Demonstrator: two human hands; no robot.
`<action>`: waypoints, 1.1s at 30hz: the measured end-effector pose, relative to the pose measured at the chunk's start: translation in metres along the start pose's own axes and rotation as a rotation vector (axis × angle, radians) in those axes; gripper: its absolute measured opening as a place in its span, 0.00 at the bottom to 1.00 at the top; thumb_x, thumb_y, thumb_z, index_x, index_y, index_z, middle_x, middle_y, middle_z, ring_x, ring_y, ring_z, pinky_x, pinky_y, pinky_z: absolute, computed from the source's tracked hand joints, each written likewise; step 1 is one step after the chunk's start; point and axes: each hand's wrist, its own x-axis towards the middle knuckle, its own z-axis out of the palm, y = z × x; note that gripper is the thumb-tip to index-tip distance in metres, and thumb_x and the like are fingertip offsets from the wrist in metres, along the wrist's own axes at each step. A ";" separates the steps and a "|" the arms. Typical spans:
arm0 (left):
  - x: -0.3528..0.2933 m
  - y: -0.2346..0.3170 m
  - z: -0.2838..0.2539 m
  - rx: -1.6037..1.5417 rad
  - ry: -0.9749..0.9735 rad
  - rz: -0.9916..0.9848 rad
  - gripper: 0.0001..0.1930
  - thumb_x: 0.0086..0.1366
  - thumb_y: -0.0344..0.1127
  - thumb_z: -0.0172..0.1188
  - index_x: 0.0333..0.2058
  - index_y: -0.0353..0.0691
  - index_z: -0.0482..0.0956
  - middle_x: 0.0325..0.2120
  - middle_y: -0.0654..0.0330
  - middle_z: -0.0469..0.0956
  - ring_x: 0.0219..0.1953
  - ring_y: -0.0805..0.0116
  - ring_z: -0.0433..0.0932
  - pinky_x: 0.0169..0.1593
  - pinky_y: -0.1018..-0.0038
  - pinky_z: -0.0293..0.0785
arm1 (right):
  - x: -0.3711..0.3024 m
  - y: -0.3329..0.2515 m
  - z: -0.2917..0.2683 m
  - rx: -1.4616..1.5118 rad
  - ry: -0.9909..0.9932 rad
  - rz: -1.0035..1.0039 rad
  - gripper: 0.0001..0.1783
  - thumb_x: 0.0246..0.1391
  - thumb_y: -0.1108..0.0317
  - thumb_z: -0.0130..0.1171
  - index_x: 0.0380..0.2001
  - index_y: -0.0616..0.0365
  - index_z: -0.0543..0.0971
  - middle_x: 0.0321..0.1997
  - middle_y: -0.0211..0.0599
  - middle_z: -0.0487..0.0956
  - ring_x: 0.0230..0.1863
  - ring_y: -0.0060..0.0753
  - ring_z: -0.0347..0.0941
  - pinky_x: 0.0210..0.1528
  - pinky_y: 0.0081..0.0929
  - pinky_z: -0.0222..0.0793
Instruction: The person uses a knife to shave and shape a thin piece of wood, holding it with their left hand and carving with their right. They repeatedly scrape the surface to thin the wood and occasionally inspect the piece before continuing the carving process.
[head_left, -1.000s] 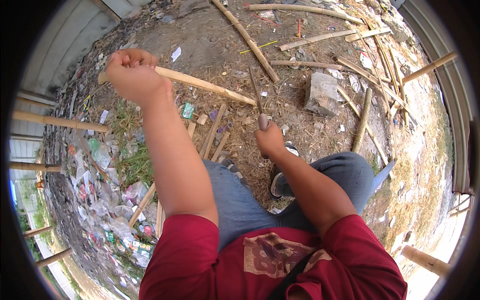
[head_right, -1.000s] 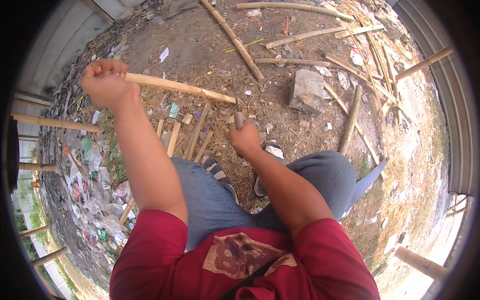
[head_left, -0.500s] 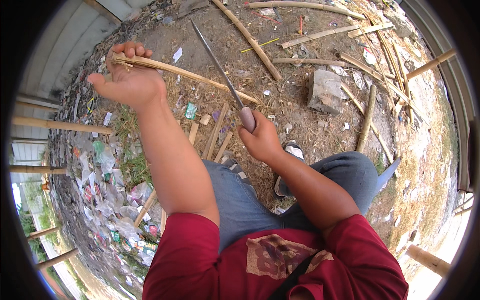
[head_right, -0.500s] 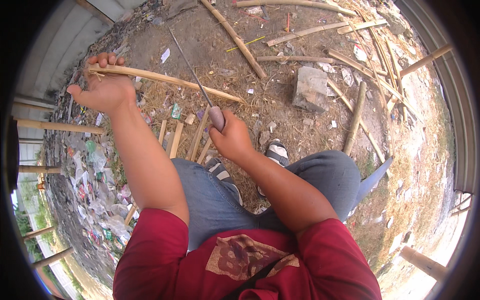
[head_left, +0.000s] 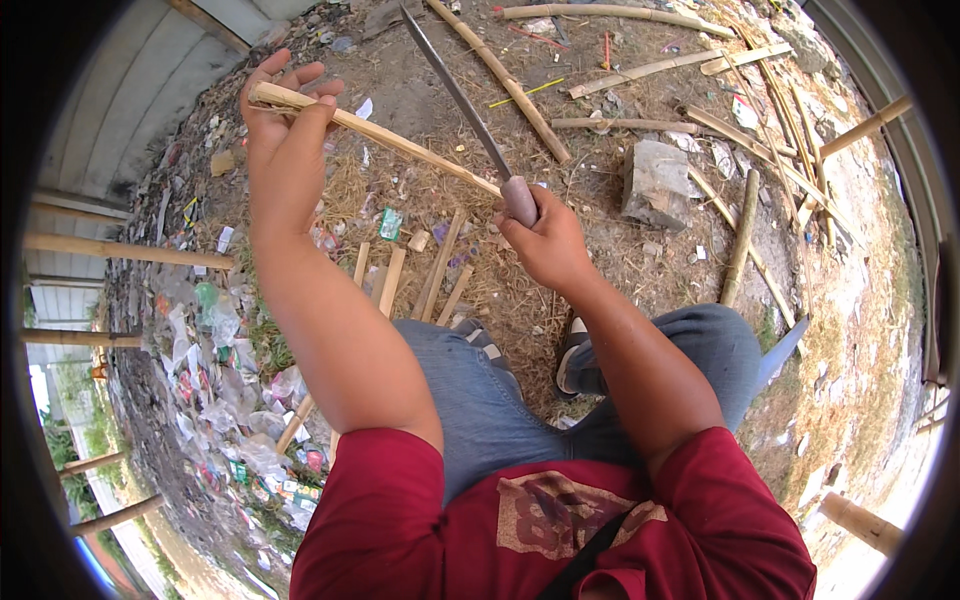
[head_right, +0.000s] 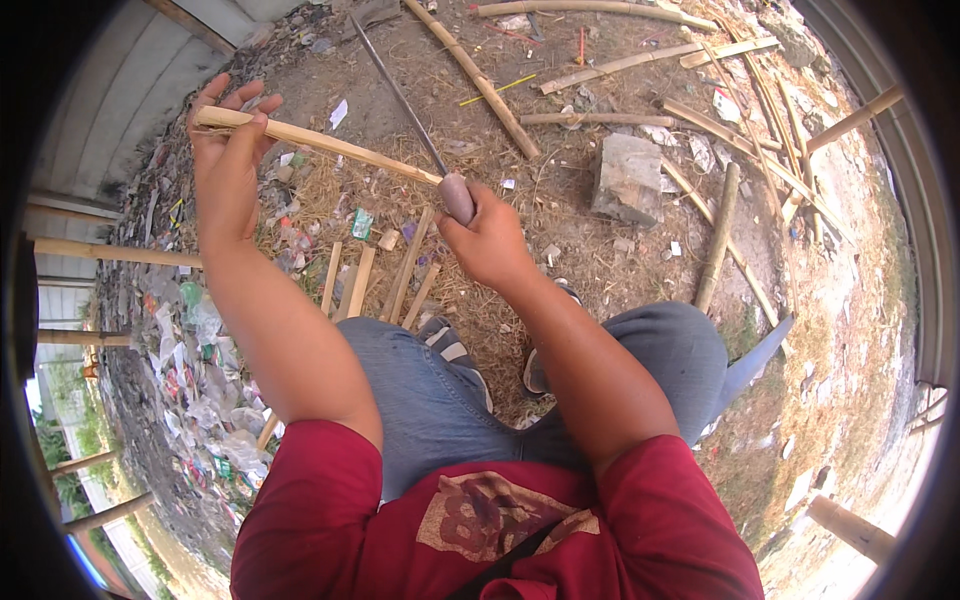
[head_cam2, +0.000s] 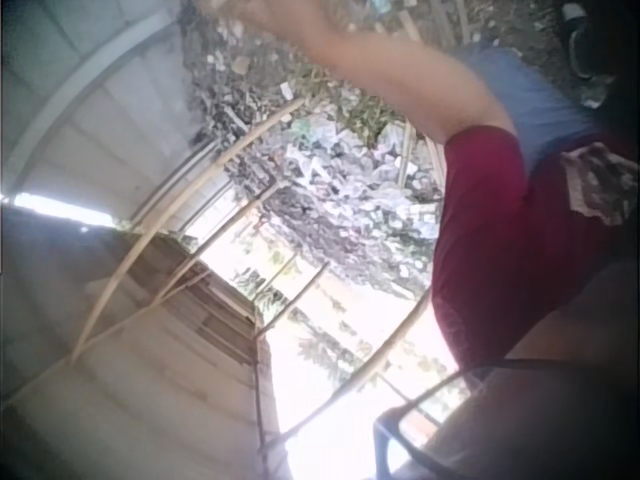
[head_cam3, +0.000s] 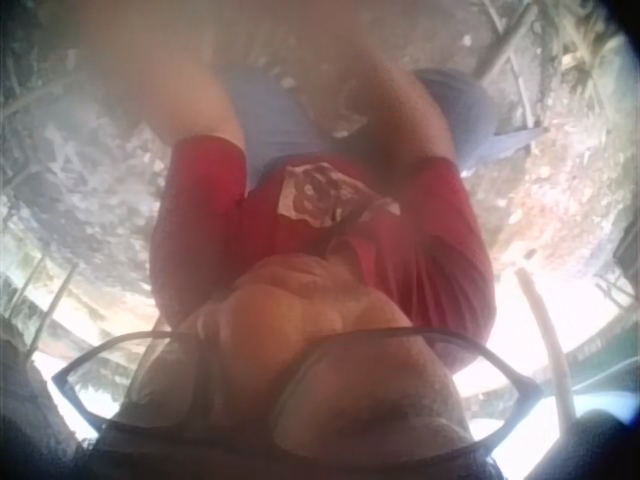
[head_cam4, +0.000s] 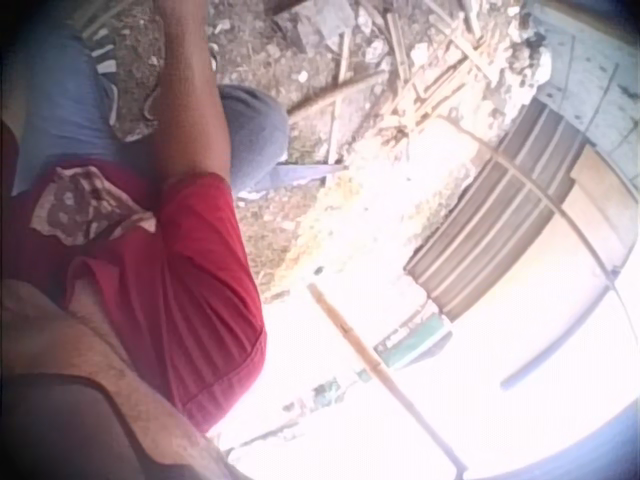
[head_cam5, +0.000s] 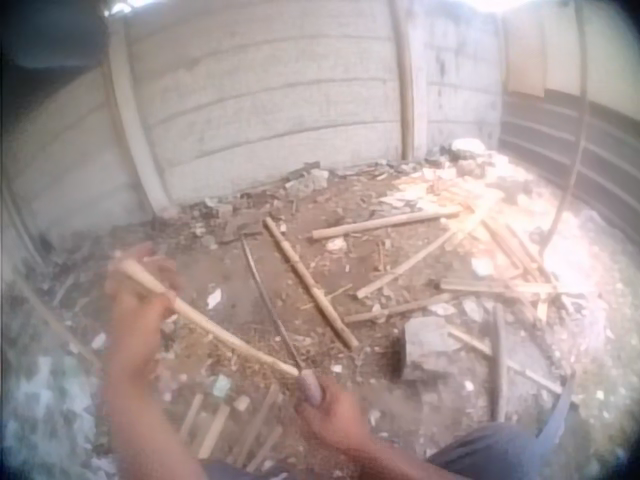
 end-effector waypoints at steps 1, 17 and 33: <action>-0.006 0.008 0.005 -0.010 -0.063 0.025 0.31 0.65 0.24 0.56 0.65 0.42 0.58 0.54 0.54 0.72 0.56 0.62 0.75 0.57 0.67 0.73 | 0.008 0.000 -0.006 -0.022 0.000 -0.020 0.22 0.53 0.63 0.67 0.48 0.63 0.77 0.34 0.40 0.81 0.35 0.28 0.76 0.39 0.31 0.72; -0.035 0.031 0.066 -0.244 -0.578 0.102 0.23 0.63 0.22 0.61 0.57 0.34 0.71 0.52 0.51 0.77 0.57 0.60 0.77 0.58 0.65 0.75 | 0.020 -0.025 -0.029 0.251 0.017 -0.099 0.22 0.51 0.66 0.71 0.47 0.61 0.77 0.37 0.35 0.80 0.36 0.25 0.74 0.39 0.28 0.72; -0.045 0.056 0.044 0.178 -0.431 0.084 0.23 0.59 0.27 0.70 0.54 0.39 0.78 0.28 0.65 0.80 0.32 0.78 0.78 0.37 0.77 0.74 | 0.024 -0.026 -0.032 0.180 0.204 -0.034 0.16 0.52 0.65 0.70 0.39 0.61 0.78 0.32 0.38 0.80 0.32 0.27 0.73 0.36 0.32 0.71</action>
